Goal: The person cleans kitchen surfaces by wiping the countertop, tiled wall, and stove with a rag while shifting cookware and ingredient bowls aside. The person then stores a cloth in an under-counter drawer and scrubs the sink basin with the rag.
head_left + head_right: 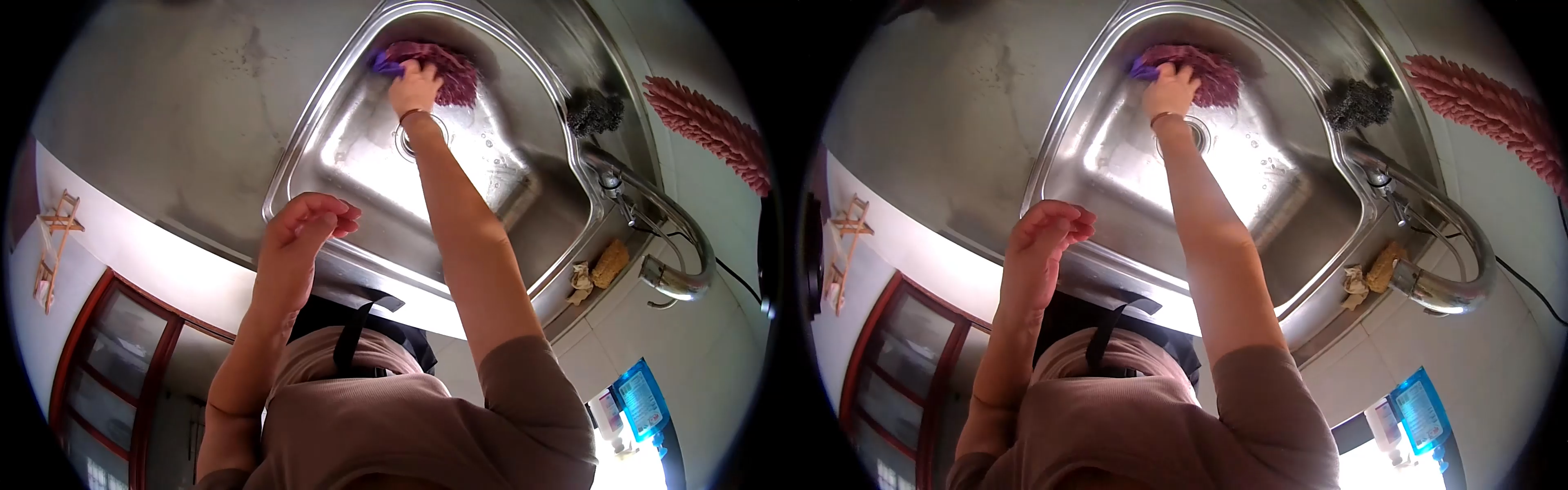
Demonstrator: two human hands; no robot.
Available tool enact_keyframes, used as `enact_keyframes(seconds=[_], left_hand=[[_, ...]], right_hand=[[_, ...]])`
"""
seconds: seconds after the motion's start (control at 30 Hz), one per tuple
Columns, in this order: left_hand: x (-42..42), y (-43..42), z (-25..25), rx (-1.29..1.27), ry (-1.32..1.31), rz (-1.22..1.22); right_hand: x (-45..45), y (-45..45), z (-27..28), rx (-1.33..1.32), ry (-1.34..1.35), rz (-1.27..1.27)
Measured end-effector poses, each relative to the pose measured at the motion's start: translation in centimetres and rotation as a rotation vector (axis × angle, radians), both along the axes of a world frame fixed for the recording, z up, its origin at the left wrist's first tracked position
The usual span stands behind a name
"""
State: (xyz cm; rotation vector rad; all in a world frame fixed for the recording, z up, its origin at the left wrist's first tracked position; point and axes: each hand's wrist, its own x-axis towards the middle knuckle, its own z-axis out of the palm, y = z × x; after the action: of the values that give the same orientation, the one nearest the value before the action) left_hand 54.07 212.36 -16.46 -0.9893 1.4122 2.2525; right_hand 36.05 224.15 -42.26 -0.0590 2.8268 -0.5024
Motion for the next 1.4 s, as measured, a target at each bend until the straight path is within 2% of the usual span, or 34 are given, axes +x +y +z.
enact_keyframes(seconds=[0.07, 0.13, 0.2, 0.27, 0.33, 0.47, 0.6, 0.67, 0.8, 0.83, 0.87, 0.93, 1.0, 1.03, 1.07, 1.1, 1.13, 1.17, 1.2, 1.3, 1.4], left_hand=[[-0.1, -0.7, 0.2, 0.011, 0.027, 0.014], [0.0, -1.0, 0.2, 0.001, 0.026, 0.026], [-0.1, -1.0, 0.1, -0.004, 0.027, 0.031], [-0.1, -0.8, -0.1, -0.020, 0.011, 0.033], [-0.2, 0.0, 0.3, -0.026, 0.013, 0.031], [0.0, 1.7, 0.6, -0.028, 0.021, 0.011], [0.0, 3.4, 0.7, -0.021, 0.049, -0.029], [-0.1, 4.3, 0.8, -0.016, 0.039, -0.053], [-0.2, 5.3, 0.9, -0.010, 0.018, -0.101], [-0.2, 5.4, 0.8, -0.002, 0.017, -0.109], [-0.3, 5.4, 0.6, 0.005, 0.018, -0.115], [-0.5, 5.3, 0.3, -0.002, 0.007, -0.105], [-0.6, 4.9, -0.1, 0.014, 0.016, -0.103], [-0.7, 4.6, -0.2, 0.014, 0.012, -0.099], [-0.8, 4.3, -0.3, 0.027, 0.005, -0.091], [-0.9, 4.0, -0.4, 0.042, -0.001, -0.083], [-1.1, 3.7, -0.5, 0.041, -0.001, -0.080], [-1.2, 3.3, -0.5, 0.039, -0.022, -0.064], [-1.3, 2.8, -0.5, 0.035, -0.046, -0.048], [-1.7, 1.1, -0.4, 0.032, -0.064, -0.041], [-2.2, -0.5, -0.1, 0.030, -0.062, -0.032]], right_hand=[[2.3, -1.0, 1.0, -0.078, 0.071, 0.032], [3.9, -1.3, 1.8, -0.030, 0.118, 0.385], [6.7, -1.6, 0.6, 0.001, 0.085, 0.568], [9.5, -1.0, 3.5, -0.090, -0.172, 0.596], [12.0, 0.7, 4.5, -0.113, -0.219, 0.804], [15.9, 6.4, 4.8, -0.218, -0.253, 0.819], [18.1, 13.5, 5.2, -0.153, -0.182, 0.805], [18.5, 17.1, 5.7, -0.016, -0.234, 0.713], [19.0, 23.7, 3.5, 0.243, -0.084, 0.446], [18.7, 24.3, 3.3, 0.226, 0.008, 0.328], [18.2, 24.7, 2.8, 0.277, -0.106, 0.208], [16.6, 23.5, 1.9, 0.201, 0.029, -0.092], [13.7, 21.9, 0.6, -0.085, 0.010, -0.573], [12.1, 21.4, -0.6, -0.227, 0.106, -0.730], [10.8, 21.4, -3.0, -0.691, 0.172, -0.885], [7.8, 18.4, 1.2, -1.155, -0.038, -1.382], [6.6, 17.9, -1.0, -1.241, 0.086, -1.418], [4.4, 15.5, 2.6, -1.330, 0.027, -1.523], [3.2, 14.7, 2.2, -1.331, 0.021, -1.521], [-0.7, 11.7, 0.4, -1.439, -0.052, -1.424], [-2.8, 6.0, 1.9, -1.437, -0.018, -1.354]])
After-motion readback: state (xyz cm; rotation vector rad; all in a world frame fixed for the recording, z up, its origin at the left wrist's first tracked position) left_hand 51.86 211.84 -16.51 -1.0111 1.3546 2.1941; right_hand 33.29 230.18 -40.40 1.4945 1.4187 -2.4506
